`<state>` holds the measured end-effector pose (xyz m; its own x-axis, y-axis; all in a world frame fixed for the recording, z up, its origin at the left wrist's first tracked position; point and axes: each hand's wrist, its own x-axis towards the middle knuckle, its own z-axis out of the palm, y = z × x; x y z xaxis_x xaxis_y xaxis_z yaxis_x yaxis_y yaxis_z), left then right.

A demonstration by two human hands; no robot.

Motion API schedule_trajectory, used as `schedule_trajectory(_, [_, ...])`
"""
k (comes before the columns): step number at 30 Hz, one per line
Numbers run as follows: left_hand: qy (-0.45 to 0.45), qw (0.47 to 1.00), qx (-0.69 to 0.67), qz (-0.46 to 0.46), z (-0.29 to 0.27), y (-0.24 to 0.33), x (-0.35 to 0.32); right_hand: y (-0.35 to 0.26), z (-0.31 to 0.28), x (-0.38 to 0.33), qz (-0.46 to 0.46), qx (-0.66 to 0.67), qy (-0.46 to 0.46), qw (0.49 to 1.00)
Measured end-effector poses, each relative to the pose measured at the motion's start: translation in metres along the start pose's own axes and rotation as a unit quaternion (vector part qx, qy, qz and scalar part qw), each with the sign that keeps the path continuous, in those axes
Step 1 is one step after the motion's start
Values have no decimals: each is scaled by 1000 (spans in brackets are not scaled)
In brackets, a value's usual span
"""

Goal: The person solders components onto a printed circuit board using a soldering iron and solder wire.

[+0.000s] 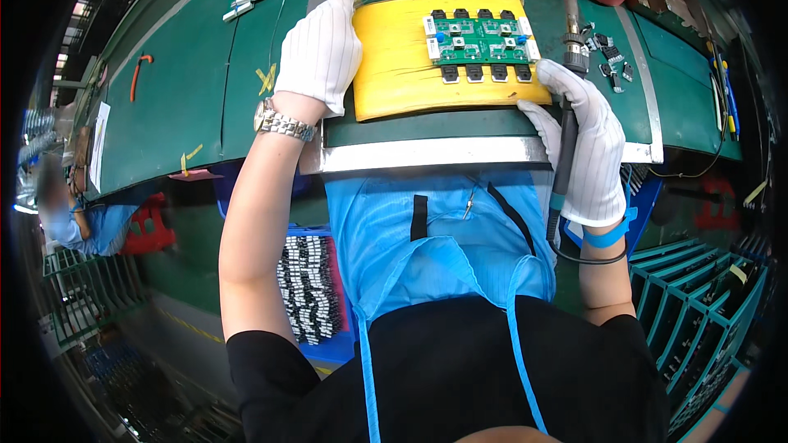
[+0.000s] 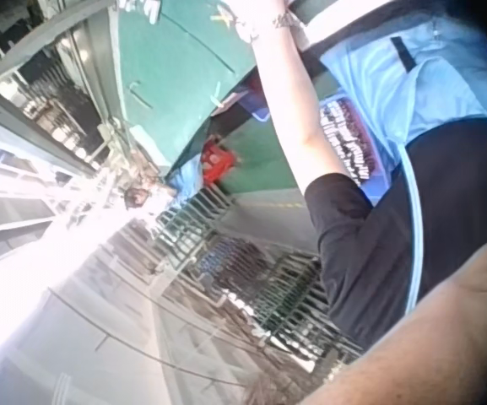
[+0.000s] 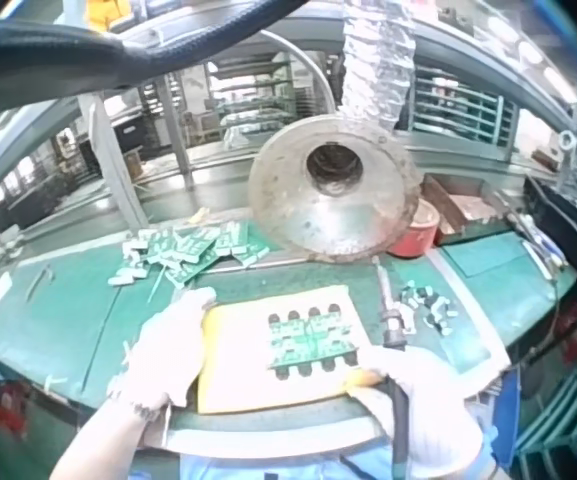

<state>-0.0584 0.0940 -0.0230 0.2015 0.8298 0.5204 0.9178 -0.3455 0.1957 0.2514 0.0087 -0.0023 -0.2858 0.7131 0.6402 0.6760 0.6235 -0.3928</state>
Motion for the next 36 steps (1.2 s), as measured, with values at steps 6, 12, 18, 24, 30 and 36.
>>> schedule_trajectory(6, [36, 999, 19, 15, 6, -3, -5, -21, -7, -16, 104, 257, 53, 959])
schedule_trajectory(12, [25, 1000, 10, -12, 3, 6, -5, -32, -6, -12, 193, 274, 28, 942])
schedule_trajectory(18, [26, 1000, 12, -13, 4, 6, -5, -32, 8, -8, 212, 272, 45, 937])
schedule_trajectory(24, [33, 999, 10, -5, 4, 5, -7, -28, 12, -8, 190, 256, 33, 947])
schedule_trajectory(30, [37, 999, 5, -4, 3, 5, -6, -36, 3, -12, 241, 348, 81, 902])
schedule_trajectory(36, [24, 1000, -4, -17, 4, 5, -3, -20, -5, -18, 212, 297, 93, 926])
